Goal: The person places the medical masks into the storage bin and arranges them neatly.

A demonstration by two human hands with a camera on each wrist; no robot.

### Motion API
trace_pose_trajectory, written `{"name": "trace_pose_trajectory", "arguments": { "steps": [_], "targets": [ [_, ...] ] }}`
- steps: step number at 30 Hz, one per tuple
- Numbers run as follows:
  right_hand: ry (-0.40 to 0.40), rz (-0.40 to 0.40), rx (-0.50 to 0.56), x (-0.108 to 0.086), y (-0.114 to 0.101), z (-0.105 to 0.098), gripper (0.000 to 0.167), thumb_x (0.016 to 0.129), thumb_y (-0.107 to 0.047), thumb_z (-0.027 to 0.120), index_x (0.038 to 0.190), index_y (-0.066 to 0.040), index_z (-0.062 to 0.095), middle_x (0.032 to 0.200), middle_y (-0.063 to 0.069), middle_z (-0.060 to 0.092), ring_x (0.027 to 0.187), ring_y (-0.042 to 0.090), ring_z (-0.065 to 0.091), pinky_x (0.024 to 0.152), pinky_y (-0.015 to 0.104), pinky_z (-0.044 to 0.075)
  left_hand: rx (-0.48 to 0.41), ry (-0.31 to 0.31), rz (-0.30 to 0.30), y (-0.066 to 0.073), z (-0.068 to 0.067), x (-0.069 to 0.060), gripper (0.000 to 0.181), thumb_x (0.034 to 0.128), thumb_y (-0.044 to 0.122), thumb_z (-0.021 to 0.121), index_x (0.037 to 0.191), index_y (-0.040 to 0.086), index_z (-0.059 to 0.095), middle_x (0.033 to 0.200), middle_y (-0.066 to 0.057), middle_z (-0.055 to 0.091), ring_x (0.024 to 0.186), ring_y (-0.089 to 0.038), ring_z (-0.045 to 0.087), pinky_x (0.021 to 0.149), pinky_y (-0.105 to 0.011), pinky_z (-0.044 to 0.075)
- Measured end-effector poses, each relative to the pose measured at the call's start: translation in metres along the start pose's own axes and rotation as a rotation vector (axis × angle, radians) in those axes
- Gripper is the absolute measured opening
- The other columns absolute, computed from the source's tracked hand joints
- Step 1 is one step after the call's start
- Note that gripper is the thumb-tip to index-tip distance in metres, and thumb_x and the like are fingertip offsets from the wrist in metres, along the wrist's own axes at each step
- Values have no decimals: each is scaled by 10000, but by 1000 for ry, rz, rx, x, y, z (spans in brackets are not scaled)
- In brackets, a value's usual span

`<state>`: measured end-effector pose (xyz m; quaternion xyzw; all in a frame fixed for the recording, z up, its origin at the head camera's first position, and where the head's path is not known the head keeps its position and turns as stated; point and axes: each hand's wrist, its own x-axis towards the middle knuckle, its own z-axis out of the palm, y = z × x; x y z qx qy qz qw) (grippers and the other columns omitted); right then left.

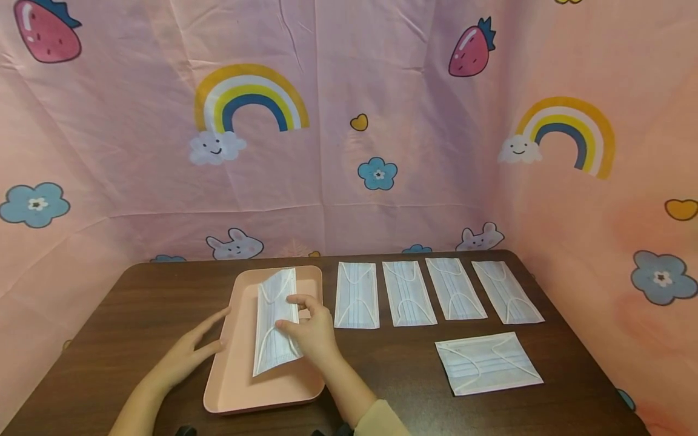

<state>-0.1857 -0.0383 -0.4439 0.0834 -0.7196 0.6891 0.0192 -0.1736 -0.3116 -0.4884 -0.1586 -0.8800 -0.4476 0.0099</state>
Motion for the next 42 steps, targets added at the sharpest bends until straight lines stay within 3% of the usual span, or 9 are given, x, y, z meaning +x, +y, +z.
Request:
{"name": "trace_pose_trajectory", "arguments": {
  "steps": [2, 4, 8, 11, 17, 42],
  "targets": [
    [17, 8, -28, 1, 3, 2, 392, 711, -1, 817, 1067, -83, 676, 955, 5, 534, 555, 46, 554, 543, 198, 492, -8, -6, -1, -1, 0, 0, 617, 933, 198, 617, 1492, 212, 355, 1505, -187, 314, 1330, -423, 235, 960, -709, 214],
    [27, 11, -55, 2, 5, 3, 391, 704, -7, 823, 1058, -88, 678, 939, 4, 541, 614, 53, 562, 563, 202, 491, -8, -3, 1, -2, 0, 1, 616, 933, 200, 617, 1491, 216, 357, 1504, -186, 316, 1349, -324, 238, 964, -705, 213],
    [37, 19, -103, 2, 9, 4, 397, 694, -24, 837, 1051, -100, 680, 930, -6, 577, 748, 85, 565, 626, 220, 489, -4, 3, 5, -2, 0, 1, 608, 936, 201, 614, 1489, 209, 361, 1500, -195, 320, 1356, -242, 230, 971, -706, 206],
    [44, 25, -134, 2, 9, 5, 397, 690, -28, 840, 1045, -105, 679, 936, -13, 601, 804, 105, 575, 661, 239, 492, -1, 3, 0, -2, 1, 0, 607, 937, 203, 612, 1489, 202, 360, 1499, -204, 319, 1349, -376, 228, 968, -715, 200],
    [70, 29, -230, 0, 10, 11, 396, 680, -53, 854, 1029, -103, 675, 901, -9, 612, 832, 138, 595, 683, 257, 508, -3, 0, -10, 1, 1, 0, 611, 935, 209, 618, 1489, 194, 360, 1499, -215, 311, 1318, -503, 224, 957, -727, 196],
    [74, 65, -363, -3, 17, 20, 416, 659, -67, 871, 1016, -15, 663, 743, -39, 509, 670, 82, 440, 590, 224, 422, -5, 2, 0, 2, 2, 0, 606, 937, 193, 607, 1488, 174, 357, 1496, -217, 313, 1319, -506, 232, 939, -736, 207]
  ]
}}
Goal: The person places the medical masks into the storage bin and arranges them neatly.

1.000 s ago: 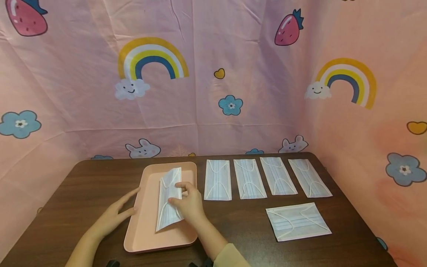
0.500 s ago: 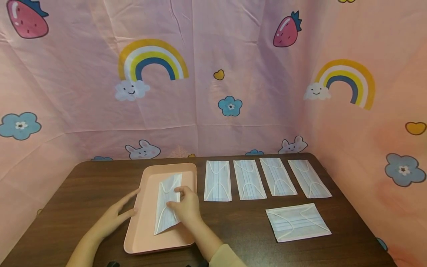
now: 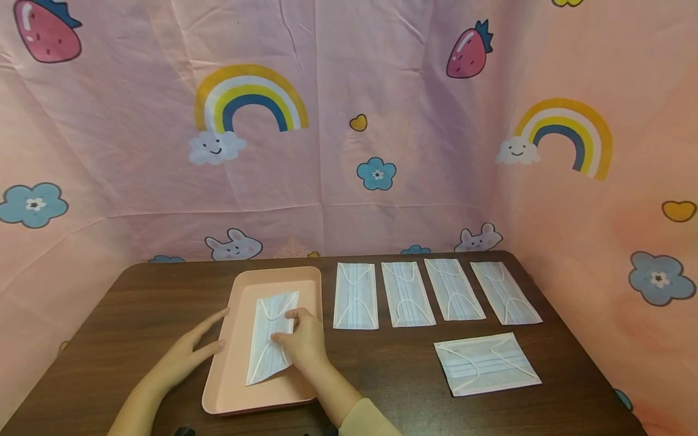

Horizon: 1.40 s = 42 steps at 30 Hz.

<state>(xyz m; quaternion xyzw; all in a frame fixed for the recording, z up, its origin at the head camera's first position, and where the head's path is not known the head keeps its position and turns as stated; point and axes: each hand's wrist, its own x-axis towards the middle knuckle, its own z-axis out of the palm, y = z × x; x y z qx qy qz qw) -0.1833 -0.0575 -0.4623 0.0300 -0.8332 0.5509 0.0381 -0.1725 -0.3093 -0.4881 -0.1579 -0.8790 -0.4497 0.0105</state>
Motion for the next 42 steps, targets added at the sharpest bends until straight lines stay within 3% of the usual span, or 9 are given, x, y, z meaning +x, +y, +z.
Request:
{"name": "trace_pose_trajectory", "arguments": {
  "steps": [7, 12, 18, 31, 37, 42],
  "targets": [
    [-51, 0, -93, -1, 2, 0, 478, 655, -126, 884, 1063, -8, 665, 834, -15, 605, 739, 101, 512, 662, 248, 479, 2, 7, 8, 0, 0, 0, 602, 940, 185, 603, 1489, 172, 356, 1498, -213, 313, 1326, -472, 228, 953, -728, 201],
    [-60, 13, -165, -2, 2, 1, 510, 636, -155, 898, 1071, -25, 666, 1020, 68, 673, 933, 207, 610, 813, 337, 503, 2, 4, 8, 0, 1, 0, 601, 940, 188, 606, 1488, 174, 358, 1501, -197, 318, 1333, -449, 233, 957, -723, 203],
    [-96, 23, -246, -2, 1, 3, 541, 647, -184, 896, 1104, -30, 651, 1126, 94, 650, 1074, 265, 589, 906, 367, 470, 12, 4, -6, 1, -1, 0, 612, 934, 204, 614, 1489, 178, 357, 1493, -210, 323, 1313, -500, 245, 939, -734, 210],
    [-111, 35, -318, -3, -1, 5, 569, 636, -146, 901, 1135, -55, 644, 1057, 64, 628, 1009, 245, 594, 893, 346, 472, 8, 6, -7, 0, 0, 1, 605, 935, 209, 615, 1486, 191, 364, 1494, -202, 327, 1311, -492, 246, 955, -718, 212],
    [-113, 22, -339, -3, -2, 4, 592, 608, -129, 912, 1137, -61, 655, 949, 20, 572, 864, 189, 575, 821, 312, 491, 8, 13, 1, 0, 1, 1, 605, 938, 204, 614, 1488, 204, 362, 1497, -194, 325, 1331, -417, 243, 963, -708, 215],
    [-116, 19, -350, -4, -2, 5, 607, 591, -118, 917, 1141, -57, 666, 900, 0, 508, 764, 147, 518, 760, 277, 495, 8, 13, -8, 0, 1, 0, 611, 936, 210, 617, 1490, 206, 358, 1498, -202, 320, 1322, -458, 242, 958, -714, 213]
  ]
}}
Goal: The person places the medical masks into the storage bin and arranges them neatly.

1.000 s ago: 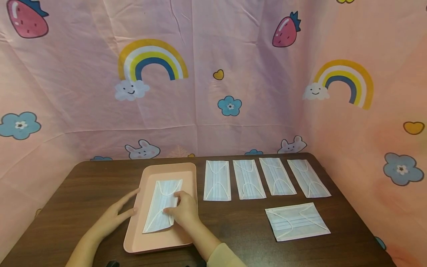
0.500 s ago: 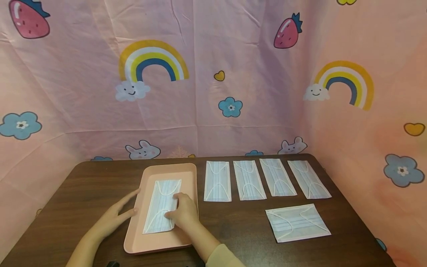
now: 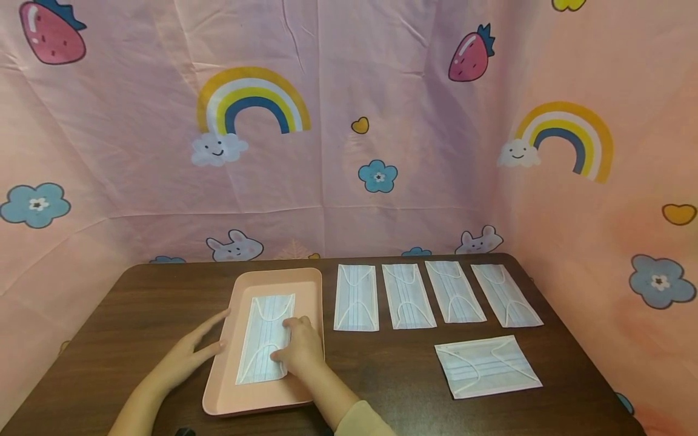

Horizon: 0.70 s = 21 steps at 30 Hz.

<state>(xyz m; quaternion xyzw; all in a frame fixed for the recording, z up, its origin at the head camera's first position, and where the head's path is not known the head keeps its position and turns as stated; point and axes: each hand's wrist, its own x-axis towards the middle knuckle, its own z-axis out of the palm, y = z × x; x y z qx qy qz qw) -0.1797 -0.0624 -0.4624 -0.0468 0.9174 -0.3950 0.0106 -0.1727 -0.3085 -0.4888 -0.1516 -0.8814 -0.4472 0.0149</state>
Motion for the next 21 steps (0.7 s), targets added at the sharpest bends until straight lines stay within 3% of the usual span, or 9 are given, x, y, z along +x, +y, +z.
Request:
{"name": "trace_pose_trajectory", "arguments": {
  "steps": [5, 10, 12, 18, 21],
  "targets": [
    [12, 5, -30, 0, 0, 2, 616, 575, -136, 925, 1135, -71, 675, 906, 8, 473, 730, 146, 499, 719, 267, 496, -5, 1, -3, 0, 0, -1, 606, 936, 212, 616, 1487, 203, 363, 1498, -196, 324, 1326, -445, 245, 958, -713, 214],
    [23, 3, -47, 0, 0, 4, 607, 579, -150, 925, 1130, -87, 680, 901, 6, 450, 720, 145, 492, 707, 262, 501, 2, 7, 12, -1, 0, -1, 598, 937, 212, 615, 1483, 200, 371, 1496, -180, 335, 1346, -196, 249, 963, -702, 224],
    [23, 6, -41, 0, 1, 4, 602, 586, -151, 923, 1133, -91, 680, 896, 0, 440, 723, 141, 485, 714, 260, 500, 8, 9, 12, -1, 0, -1, 597, 937, 215, 615, 1482, 198, 372, 1495, -178, 338, 1341, -172, 252, 964, -699, 227],
    [13, 8, -10, -2, 0, 1, 633, 586, -180, 917, 1166, -103, 675, 877, -25, 407, 718, 119, 433, 695, 242, 476, 23, 4, -10, 0, -1, -1, 603, 937, 233, 616, 1485, 196, 367, 1486, -197, 343, 1316, -439, 278, 943, -706, 246],
    [10, -14, 0, -3, -1, -2, 648, 587, -206, 914, 1182, -114, 675, 874, -35, 400, 712, 111, 415, 680, 238, 461, 22, 4, -14, 0, -1, -1, 605, 936, 235, 617, 1485, 201, 365, 1485, -198, 344, 1309, -466, 277, 937, -710, 247]
  ]
}}
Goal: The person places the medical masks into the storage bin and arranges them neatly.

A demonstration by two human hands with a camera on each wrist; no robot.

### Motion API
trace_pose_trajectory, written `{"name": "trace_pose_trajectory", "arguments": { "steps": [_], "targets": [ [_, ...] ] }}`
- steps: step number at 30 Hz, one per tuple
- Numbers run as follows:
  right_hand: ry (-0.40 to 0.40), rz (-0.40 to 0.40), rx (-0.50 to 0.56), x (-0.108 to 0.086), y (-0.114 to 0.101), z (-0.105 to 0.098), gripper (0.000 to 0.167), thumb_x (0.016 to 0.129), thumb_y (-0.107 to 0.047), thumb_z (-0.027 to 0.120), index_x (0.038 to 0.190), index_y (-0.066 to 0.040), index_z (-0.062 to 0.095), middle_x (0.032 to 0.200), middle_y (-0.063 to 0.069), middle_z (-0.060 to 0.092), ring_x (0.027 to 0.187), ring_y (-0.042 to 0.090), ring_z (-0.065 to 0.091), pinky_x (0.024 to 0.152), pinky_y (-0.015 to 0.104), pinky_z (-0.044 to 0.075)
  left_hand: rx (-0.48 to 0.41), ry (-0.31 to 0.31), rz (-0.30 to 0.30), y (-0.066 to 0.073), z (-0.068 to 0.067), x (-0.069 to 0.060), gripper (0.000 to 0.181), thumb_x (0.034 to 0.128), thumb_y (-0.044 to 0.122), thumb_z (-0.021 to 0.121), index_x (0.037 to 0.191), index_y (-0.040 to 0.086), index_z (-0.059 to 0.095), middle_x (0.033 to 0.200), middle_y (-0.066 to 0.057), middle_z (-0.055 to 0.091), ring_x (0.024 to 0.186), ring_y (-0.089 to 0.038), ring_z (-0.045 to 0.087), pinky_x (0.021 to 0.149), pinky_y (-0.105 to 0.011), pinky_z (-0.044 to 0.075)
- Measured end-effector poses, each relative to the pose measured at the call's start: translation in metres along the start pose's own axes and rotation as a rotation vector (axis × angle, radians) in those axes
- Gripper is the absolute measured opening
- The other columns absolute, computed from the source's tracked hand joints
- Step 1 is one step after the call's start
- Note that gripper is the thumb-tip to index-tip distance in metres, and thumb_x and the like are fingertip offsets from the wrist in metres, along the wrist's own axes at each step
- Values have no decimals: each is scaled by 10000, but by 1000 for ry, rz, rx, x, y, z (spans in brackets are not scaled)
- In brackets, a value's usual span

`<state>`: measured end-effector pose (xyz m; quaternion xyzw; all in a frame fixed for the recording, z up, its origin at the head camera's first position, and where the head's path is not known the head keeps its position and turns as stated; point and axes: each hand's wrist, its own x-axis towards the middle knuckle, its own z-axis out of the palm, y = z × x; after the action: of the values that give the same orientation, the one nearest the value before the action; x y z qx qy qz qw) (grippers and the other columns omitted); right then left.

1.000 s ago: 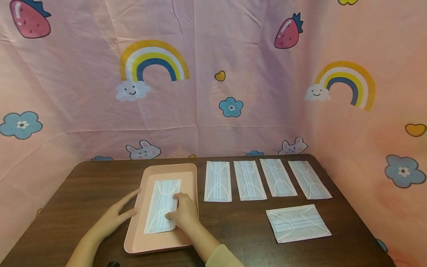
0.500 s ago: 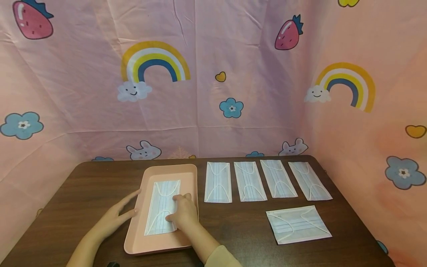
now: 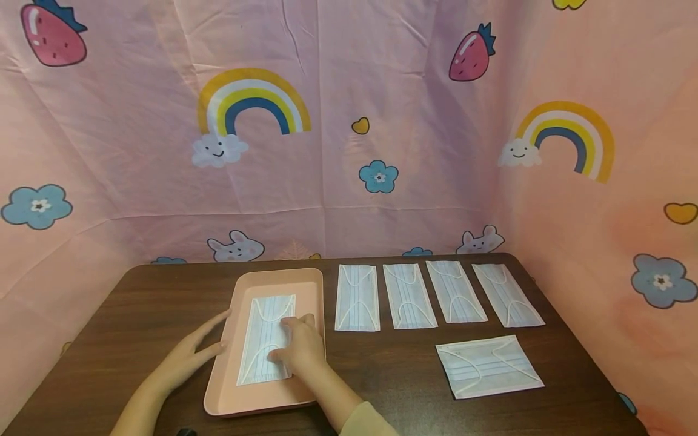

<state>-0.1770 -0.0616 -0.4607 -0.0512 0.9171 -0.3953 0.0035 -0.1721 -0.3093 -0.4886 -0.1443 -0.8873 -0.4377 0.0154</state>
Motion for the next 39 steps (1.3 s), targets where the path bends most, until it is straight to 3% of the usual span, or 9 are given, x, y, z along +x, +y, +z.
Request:
{"name": "trace_pose_trajectory", "arguments": {
  "steps": [12, 22, 29, 39],
  "targets": [
    [-21, -133, 170, -5, -5, -20, 598, 644, -209, 891, 1188, -108, 664, 916, -19, 456, 757, 73, 425, 661, 212, 421, -4, -3, 3, -2, -1, 0, 606, 936, 230, 617, 1486, 208, 363, 1488, -192, 342, 1321, -476, 265, 932, -723, 236],
    [-34, -241, 267, -11, -11, -52, 598, 678, -204, 879, 1221, -114, 645, 961, 20, 513, 718, 103, 501, 598, 192, 425, -6, -9, -10, -1, 0, 0, 607, 938, 234, 615, 1488, 217, 359, 1492, -190, 339, 1322, -459, 264, 942, -712, 235],
    [-20, -237, 367, -14, -11, -72, 590, 697, -171, 867, 1238, -115, 637, 994, 39, 543, 696, 84, 514, 549, 210, 462, -5, -8, -9, 0, -1, 0, 611, 937, 236, 619, 1489, 206, 358, 1494, -204, 328, 1323, -478, 250, 953, -717, 217],
    [67, -257, 333, -8, 8, -93, 584, 728, -208, 847, 1258, -110, 622, 963, 4, 547, 786, 191, 544, 635, 267, 471, -17, -14, -4, 1, -1, 0, 607, 939, 230, 613, 1489, 191, 357, 1494, -216, 318, 1324, -474, 239, 954, -718, 212]
  ]
}}
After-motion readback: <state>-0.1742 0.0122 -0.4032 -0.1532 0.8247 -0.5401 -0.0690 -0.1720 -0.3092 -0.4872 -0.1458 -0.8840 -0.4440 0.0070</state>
